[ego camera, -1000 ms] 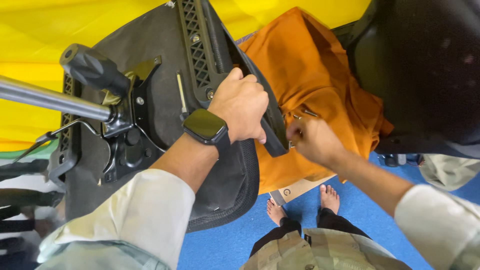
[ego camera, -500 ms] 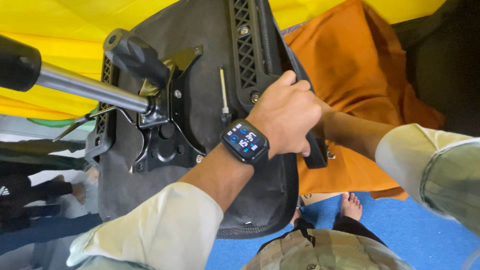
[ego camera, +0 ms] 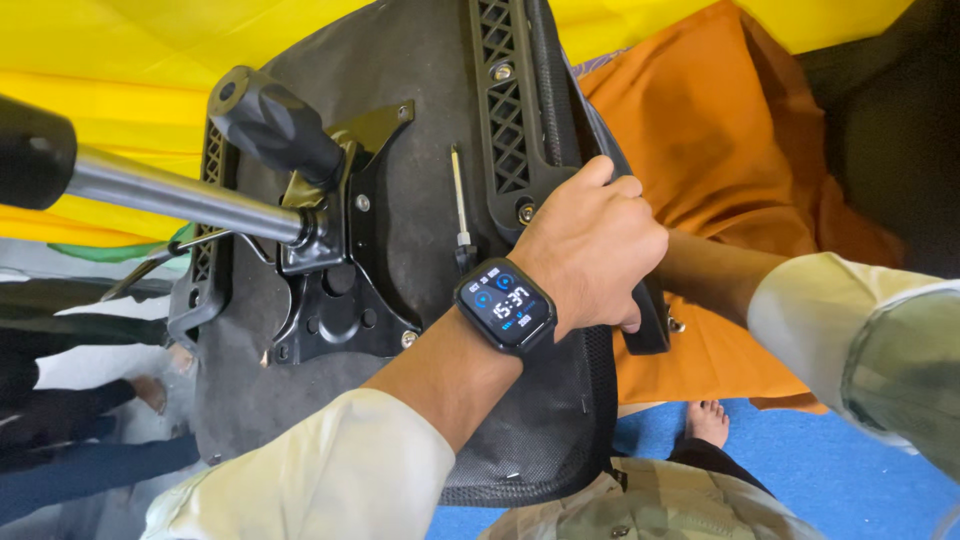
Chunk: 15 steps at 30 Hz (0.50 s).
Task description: The person uses a screwdriver to fasten screws into the underside of an overturned office chair seat, securing the metal mounting plate and plastic frame. They repeatedly insert and tighten screws at multiple points around the seat base.
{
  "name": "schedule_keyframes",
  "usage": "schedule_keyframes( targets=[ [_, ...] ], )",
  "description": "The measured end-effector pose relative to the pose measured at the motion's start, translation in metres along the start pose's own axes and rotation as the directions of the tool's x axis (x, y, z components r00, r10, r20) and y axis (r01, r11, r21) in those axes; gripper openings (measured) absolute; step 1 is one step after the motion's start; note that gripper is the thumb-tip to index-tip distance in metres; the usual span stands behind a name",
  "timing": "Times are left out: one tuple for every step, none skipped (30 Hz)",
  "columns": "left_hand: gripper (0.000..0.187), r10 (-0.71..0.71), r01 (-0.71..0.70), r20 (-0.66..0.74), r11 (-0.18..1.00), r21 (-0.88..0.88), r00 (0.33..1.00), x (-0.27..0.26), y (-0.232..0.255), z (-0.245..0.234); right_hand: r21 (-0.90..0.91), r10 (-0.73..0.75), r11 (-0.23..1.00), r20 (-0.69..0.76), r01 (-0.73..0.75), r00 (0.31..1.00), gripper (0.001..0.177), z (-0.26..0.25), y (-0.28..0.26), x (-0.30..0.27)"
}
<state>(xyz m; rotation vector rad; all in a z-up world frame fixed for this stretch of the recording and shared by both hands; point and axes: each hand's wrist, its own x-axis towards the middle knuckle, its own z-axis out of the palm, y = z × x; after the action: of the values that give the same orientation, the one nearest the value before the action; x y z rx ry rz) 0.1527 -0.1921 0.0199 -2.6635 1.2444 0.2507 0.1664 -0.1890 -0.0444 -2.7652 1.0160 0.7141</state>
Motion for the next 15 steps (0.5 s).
schedule_keyframes(
  targets=[
    [0.045,0.001,-0.001,-0.008,1.000,-0.004,1.000,0.000,0.000,0.000,-0.052,0.002,0.999,0.009,-0.001,1.000,0.056,0.002,-0.001,0.001],
    [0.044,0.003,-0.003,-0.019,1.000,-0.005,1.000,0.001,0.000,0.000,-0.049,-0.053,0.997,0.021,0.054,0.998,0.051,0.002,0.000,0.014],
    [0.044,0.005,-0.005,-0.029,1.000,-0.005,1.000,0.001,-0.001,0.000,0.010,-0.199,0.980,0.065,0.199,0.978,0.046,0.002,0.008,0.034],
    [0.044,0.004,-0.004,-0.039,1.000,-0.011,0.999,0.000,-0.001,0.001,0.298,-0.519,0.829,0.099,0.473,0.849,0.042,0.001,0.023,0.067],
    [0.044,0.003,-0.004,-0.048,1.000,-0.017,0.999,0.000,0.000,0.001,0.598,-0.749,0.569,0.093,0.565,0.656,0.037,0.002,0.034,0.096],
    [0.044,0.005,-0.006,-0.059,1.000,-0.020,0.998,-0.001,-0.001,0.002,0.786,-0.859,0.369,0.086,0.496,0.504,0.033,0.009,0.043,0.117],
    [0.043,-0.002,0.000,-0.053,0.999,-0.037,0.999,0.000,-0.001,0.003,0.887,-0.869,0.316,0.128,0.338,0.478,0.030,0.019,0.050,0.135],
    [0.042,-0.007,0.005,-0.046,0.998,-0.056,0.999,0.001,-0.002,0.004,0.963,-0.884,0.238,0.162,0.125,0.439,0.027,0.030,0.059,0.149],
    [0.041,-0.012,0.009,-0.039,0.997,-0.075,0.999,0.001,-0.003,0.005,0.982,-0.897,0.166,0.188,-0.089,0.401,0.024,0.040,0.068,0.160],
    [0.041,-0.032,0.023,-0.059,0.990,-0.139,0.998,0.003,-0.004,0.006,0.978,-0.904,0.104,0.168,-0.178,0.393,0.023,0.048,0.077,0.167],
    [0.042,-0.053,0.036,-0.077,0.978,-0.203,0.996,0.005,-0.005,0.007,0.963,-0.911,0.052,0.155,-0.265,0.383,0.023,0.053,0.089,0.170],
    [0.042,-0.076,0.047,-0.097,0.963,-0.264,0.992,0.008,-0.006,0.007,0.940,-0.913,-0.001,0.138,-0.340,0.384,0.022,0.052,0.097,0.172],
    [0.035,-0.135,0.080,-0.142,0.938,-0.338,0.981,0.011,-0.007,0.007,0.926,-0.919,-0.052,0.102,-0.374,0.380,0.019,0.050,0.106,0.170],
    [0.028,-0.201,0.110,-0.181,0.903,-0.415,0.963,0.014,-0.008,0.007,0.908,-0.925,-0.098,0.067,-0.407,0.374,0.017,0.048,0.114,0.166],
    [0.021,-0.267,0.134,-0.212,0.861,-0.490,0.940,0.016,-0.009,0.007,0.887,-0.929,-0.144,0.031,-0.438,0.369,0.014,0.044,0.122,0.161]
  ],
)
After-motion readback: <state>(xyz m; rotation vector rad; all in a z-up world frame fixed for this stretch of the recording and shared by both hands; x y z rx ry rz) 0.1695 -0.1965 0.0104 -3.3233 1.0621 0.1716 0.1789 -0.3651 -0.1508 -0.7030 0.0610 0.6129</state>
